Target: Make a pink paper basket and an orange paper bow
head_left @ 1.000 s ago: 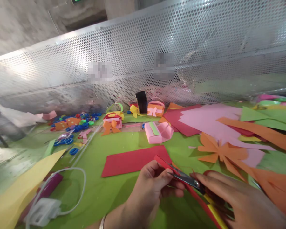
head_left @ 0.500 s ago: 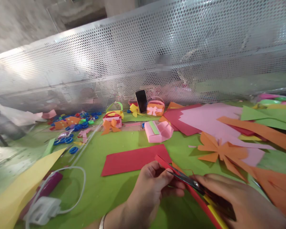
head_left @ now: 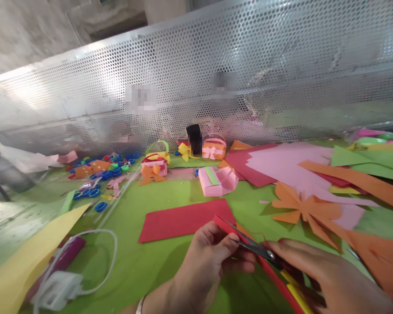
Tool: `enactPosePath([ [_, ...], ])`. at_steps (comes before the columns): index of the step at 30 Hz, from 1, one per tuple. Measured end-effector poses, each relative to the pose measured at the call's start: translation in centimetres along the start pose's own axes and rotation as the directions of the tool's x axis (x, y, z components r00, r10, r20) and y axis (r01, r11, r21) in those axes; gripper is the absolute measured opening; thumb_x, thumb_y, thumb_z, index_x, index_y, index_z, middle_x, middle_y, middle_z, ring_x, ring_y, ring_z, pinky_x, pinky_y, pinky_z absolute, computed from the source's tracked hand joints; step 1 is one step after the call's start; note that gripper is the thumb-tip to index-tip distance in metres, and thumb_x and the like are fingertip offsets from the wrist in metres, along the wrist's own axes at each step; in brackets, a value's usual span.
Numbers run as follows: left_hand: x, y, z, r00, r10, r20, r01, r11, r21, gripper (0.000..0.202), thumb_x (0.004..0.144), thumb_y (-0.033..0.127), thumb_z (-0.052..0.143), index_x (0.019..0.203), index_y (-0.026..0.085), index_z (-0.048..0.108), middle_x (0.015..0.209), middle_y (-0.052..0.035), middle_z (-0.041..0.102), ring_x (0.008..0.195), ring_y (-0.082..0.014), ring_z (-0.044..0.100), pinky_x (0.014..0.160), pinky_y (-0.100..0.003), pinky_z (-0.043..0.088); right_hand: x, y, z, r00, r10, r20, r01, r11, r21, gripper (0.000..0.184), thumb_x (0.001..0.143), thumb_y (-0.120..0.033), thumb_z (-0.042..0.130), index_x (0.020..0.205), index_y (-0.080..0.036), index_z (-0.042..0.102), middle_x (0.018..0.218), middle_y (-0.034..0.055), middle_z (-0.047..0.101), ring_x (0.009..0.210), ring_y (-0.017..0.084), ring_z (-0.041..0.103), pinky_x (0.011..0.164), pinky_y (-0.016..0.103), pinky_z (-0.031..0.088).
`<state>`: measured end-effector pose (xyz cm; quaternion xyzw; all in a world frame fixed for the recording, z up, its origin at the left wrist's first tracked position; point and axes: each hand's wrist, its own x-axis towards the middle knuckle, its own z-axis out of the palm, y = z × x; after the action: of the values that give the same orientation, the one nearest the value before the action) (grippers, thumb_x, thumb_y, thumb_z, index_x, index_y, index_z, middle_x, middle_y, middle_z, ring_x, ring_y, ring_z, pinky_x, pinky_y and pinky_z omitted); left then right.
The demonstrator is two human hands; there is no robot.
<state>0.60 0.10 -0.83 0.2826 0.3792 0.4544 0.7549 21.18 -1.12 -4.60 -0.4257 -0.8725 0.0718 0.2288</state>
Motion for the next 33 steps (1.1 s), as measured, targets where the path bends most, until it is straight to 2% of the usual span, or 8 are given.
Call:
enactPosePath([
  [7,-0.2,-0.3,-0.4,1.000,-0.018,-0.009,0.018,1.000,0.003,0.028,0.066,0.026,0.085,0.079,0.009,0.068,0.073,-0.0102,0.073,0.059,-0.0144,0.068,0.055,-0.021,0.054,0.2,-1.0,0.1,0.996,0.046,-0.072,-0.046,0.999,0.002,0.046,0.067,-0.012,0.052,0.109,-0.026,0.066,0.102,0.0048,0.076,0.085,0.024,0.074,0.042,0.016,0.055],
  [15,-0.1,-0.2,-0.2,1.000,-0.028,0.002,0.028,0.999,-0.024,0.033,0.060,0.029,0.089,0.077,0.008,0.070,0.072,-0.0102,0.074,0.058,-0.0133,0.068,0.056,-0.020,0.056,-0.1,-1.0,0.3,0.991,0.074,-0.114,-0.071,0.997,0.025,0.042,0.070,-0.015,0.050,0.105,-0.028,0.069,0.097,0.0050,0.077,0.079,0.026,0.075,0.046,0.024,0.058],
  [19,-0.2,-0.1,-0.1,0.999,-0.029,0.013,0.029,0.999,-0.045,0.032,0.060,0.028,0.089,0.078,0.008,0.072,0.072,-0.0094,0.074,0.058,-0.0126,0.068,0.055,-0.019,0.057,0.0,-0.7,0.2,0.996,0.033,-0.082,-0.030,0.999,0.041,0.043,0.071,-0.013,0.051,0.108,-0.026,0.069,0.093,0.0031,0.077,0.075,0.024,0.075,0.047,0.023,0.057],
  [23,0.0,-0.2,-0.2,0.999,-0.038,0.019,0.039,0.997,-0.063,0.033,0.058,0.028,0.090,0.078,0.008,0.073,0.071,-0.0091,0.074,0.058,-0.0129,0.068,0.055,-0.018,0.057,-0.2,-0.7,0.4,0.994,0.072,-0.085,-0.068,0.996,0.050,0.044,0.071,-0.012,0.050,0.109,-0.026,0.069,0.097,0.0037,0.077,0.076,0.025,0.075,0.049,0.025,0.058],
  [28,0.0,-0.4,-0.4,0.998,-0.050,0.030,0.052,0.996,-0.074,0.032,0.059,0.028,0.090,0.078,0.009,0.073,0.070,-0.0084,0.074,0.058,-0.0124,0.069,0.055,-0.018,0.058,-0.7,-0.8,0.7,0.995,0.097,-0.004,-0.096,0.994,0.053,0.047,0.074,-0.012,0.049,0.114,-0.028,0.067,0.101,0.0035,0.076,0.084,0.025,0.074,0.055,0.026,0.059],
  [33,0.1,-0.4,-0.5,0.998,-0.052,0.028,0.053,0.996,-0.064,0.032,0.059,0.029,0.091,0.077,0.008,0.073,0.070,-0.0087,0.074,0.058,-0.0119,0.068,0.055,-0.017,0.058,-0.7,-0.5,0.6,0.998,0.048,-0.028,-0.047,0.999,0.021,0.050,0.070,-0.011,0.046,0.111,-0.028,0.068,0.094,0.0040,0.078,0.075,0.026,0.075,0.049,0.025,0.058],
])
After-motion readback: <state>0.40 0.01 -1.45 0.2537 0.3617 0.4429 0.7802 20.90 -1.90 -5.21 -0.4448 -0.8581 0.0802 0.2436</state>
